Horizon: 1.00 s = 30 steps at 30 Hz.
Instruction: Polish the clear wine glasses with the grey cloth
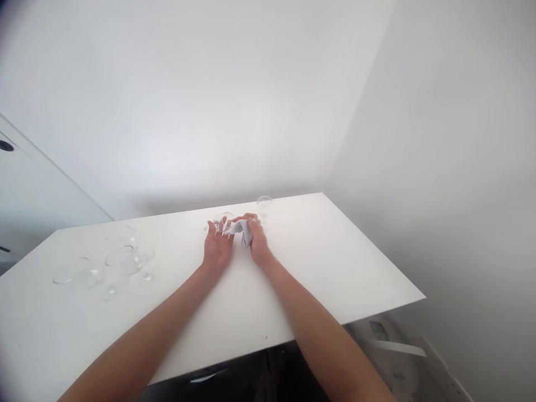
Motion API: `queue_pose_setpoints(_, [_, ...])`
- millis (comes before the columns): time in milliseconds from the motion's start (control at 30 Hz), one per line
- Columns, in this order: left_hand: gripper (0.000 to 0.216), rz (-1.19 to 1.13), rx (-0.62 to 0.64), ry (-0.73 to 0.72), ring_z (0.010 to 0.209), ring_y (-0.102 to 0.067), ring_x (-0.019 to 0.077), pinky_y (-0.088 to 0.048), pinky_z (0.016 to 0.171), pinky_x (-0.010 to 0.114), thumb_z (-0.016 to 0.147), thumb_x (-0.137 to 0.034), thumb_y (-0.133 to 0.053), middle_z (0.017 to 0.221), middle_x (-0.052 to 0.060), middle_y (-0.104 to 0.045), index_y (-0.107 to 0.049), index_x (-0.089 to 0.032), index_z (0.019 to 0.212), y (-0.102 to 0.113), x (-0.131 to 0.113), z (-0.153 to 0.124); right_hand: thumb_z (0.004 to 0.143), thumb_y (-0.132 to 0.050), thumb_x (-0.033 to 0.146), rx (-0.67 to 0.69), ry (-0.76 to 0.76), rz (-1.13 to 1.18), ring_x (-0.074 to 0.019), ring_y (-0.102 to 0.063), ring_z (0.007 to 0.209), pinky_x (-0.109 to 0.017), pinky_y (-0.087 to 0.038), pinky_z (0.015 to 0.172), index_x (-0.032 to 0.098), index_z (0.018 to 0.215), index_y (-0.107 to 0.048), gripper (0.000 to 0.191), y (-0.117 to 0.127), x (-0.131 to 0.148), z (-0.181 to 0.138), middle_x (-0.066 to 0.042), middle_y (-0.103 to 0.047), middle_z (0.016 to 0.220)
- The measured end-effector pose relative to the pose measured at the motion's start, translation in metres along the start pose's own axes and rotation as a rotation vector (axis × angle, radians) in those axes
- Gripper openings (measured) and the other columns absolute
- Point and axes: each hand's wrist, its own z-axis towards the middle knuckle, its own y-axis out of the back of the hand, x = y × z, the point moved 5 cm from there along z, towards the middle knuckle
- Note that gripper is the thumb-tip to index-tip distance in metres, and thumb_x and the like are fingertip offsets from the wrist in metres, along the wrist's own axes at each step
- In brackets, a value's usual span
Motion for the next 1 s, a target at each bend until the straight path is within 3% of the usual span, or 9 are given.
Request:
queue_pose_setpoints(133, [0.030, 0.005, 0.070, -0.019, 0.126, -0.066, 0.0221, -0.061, 0.101, 0.036, 0.106, -0.055, -0.068, 0.139, 0.007, -0.066, -0.070, -0.025, 0.103, -0.003, -0.001, -0.001, 0.104, -0.041, 0.071, -0.034, -0.058, -0.007, -0.0233, -0.064, 0.119, -0.037, -0.055, 0.106, 0.024, 0.105, -0.074, 0.057, 0.000, -0.006, 0.001, -0.011, -0.068, 0.135])
queue_pose_setpoints(300, [0.028, -0.074, 0.009, 0.021, 0.110, -0.072, 0.0194, -0.062, 0.100, 0.036, 0.106, -0.050, -0.069, 0.127, 0.007, -0.070, -0.071, -0.023, 0.100, -0.001, -0.005, 0.001, 0.102, -0.049, 0.074, 0.055, -0.146, 0.099, -0.0228, -0.069, 0.101, -0.035, -0.057, 0.091, 0.025, 0.121, -0.070, 0.057, -0.007, -0.020, 0.004, -0.008, -0.073, 0.112])
queue_pose_setpoints(400, [0.032, -0.102, -0.059, 0.042, 0.105, -0.074, 0.0196, -0.063, 0.097, 0.035, 0.106, -0.052, -0.069, 0.122, 0.009, -0.074, -0.073, -0.021, 0.099, 0.003, -0.011, 0.006, 0.097, -0.060, 0.067, 0.102, -0.121, 0.109, -0.0207, -0.064, 0.088, -0.033, -0.055, 0.081, 0.025, 0.110, -0.067, 0.044, -0.007, -0.021, 0.007, -0.005, -0.069, 0.101])
queue_pose_setpoints(500, [0.034, -0.126, -0.061, -0.018, 0.103, -0.076, 0.0192, -0.064, 0.092, 0.033, 0.106, -0.053, -0.070, 0.119, 0.008, -0.077, -0.073, -0.021, 0.097, 0.005, -0.020, 0.011, 0.090, -0.064, 0.053, 0.130, -0.099, 0.054, -0.0205, -0.061, 0.090, -0.032, -0.053, 0.078, 0.023, 0.087, -0.065, 0.030, -0.004, -0.018, 0.008, -0.007, -0.066, 0.109])
queue_pose_setpoints(633, [0.036, -0.132, -0.045, -0.048, 0.103, -0.078, 0.0183, -0.064, 0.089, 0.031, 0.107, -0.053, -0.068, 0.118, 0.007, -0.078, -0.072, -0.020, 0.092, 0.007, -0.024, 0.015, 0.093, -0.059, 0.051, 0.207, -0.090, -0.047, -0.0189, -0.059, 0.090, -0.033, -0.050, 0.079, 0.019, 0.059, -0.055, 0.047, -0.006, -0.016, 0.007, -0.009, -0.064, 0.111])
queue_pose_setpoints(767, [0.041, -0.149, 0.006, -0.061, 0.109, -0.078, 0.0176, -0.063, 0.093, 0.028, 0.110, -0.052, -0.062, 0.119, 0.007, -0.078, -0.071, -0.019, 0.088, 0.003, -0.027, 0.015, 0.080, -0.081, 0.048, 0.158, -0.087, -0.190, -0.0166, -0.057, 0.081, -0.029, -0.045, 0.072, 0.023, 0.083, -0.060, 0.033, -0.007, -0.018, 0.006, -0.001, -0.062, 0.094])
queue_pose_setpoints(833, [0.038, -0.147, 0.014, -0.078, 0.112, -0.077, 0.0182, -0.062, 0.098, 0.029, 0.110, -0.051, -0.063, 0.120, 0.007, -0.077, -0.071, -0.020, 0.090, 0.002, -0.030, 0.016, 0.079, -0.080, 0.042, 0.158, -0.076, -0.209, -0.0168, -0.057, 0.081, -0.029, -0.043, 0.073, 0.024, 0.097, -0.064, 0.030, -0.008, -0.019, 0.006, 0.002, -0.062, 0.089])
queue_pose_setpoints(900, [0.033, -0.127, 0.018, -0.110, 0.117, -0.075, 0.0189, -0.060, 0.102, 0.030, 0.110, -0.049, -0.065, 0.122, 0.008, -0.075, -0.071, -0.020, 0.094, 0.001, -0.032, 0.017, 0.084, -0.075, 0.044, 0.151, -0.096, -0.181, -0.0159, -0.052, 0.077, -0.029, -0.042, 0.073, 0.023, 0.090, -0.066, 0.024, -0.009, -0.019, 0.006, 0.003, -0.059, 0.080])
queue_pose_setpoints(1000, [0.029, -0.054, 0.036, -0.156, 0.117, -0.072, 0.0191, -0.058, 0.104, 0.033, 0.107, -0.049, -0.069, 0.124, 0.008, -0.072, -0.070, -0.021, 0.098, 0.000, -0.035, 0.018, 0.090, -0.067, 0.061, 0.114, -0.191, -0.068, -0.0153, -0.047, 0.071, -0.030, -0.042, 0.071, 0.021, 0.073, -0.058, 0.045, -0.008, -0.022, 0.006, 0.002, -0.055, 0.072])
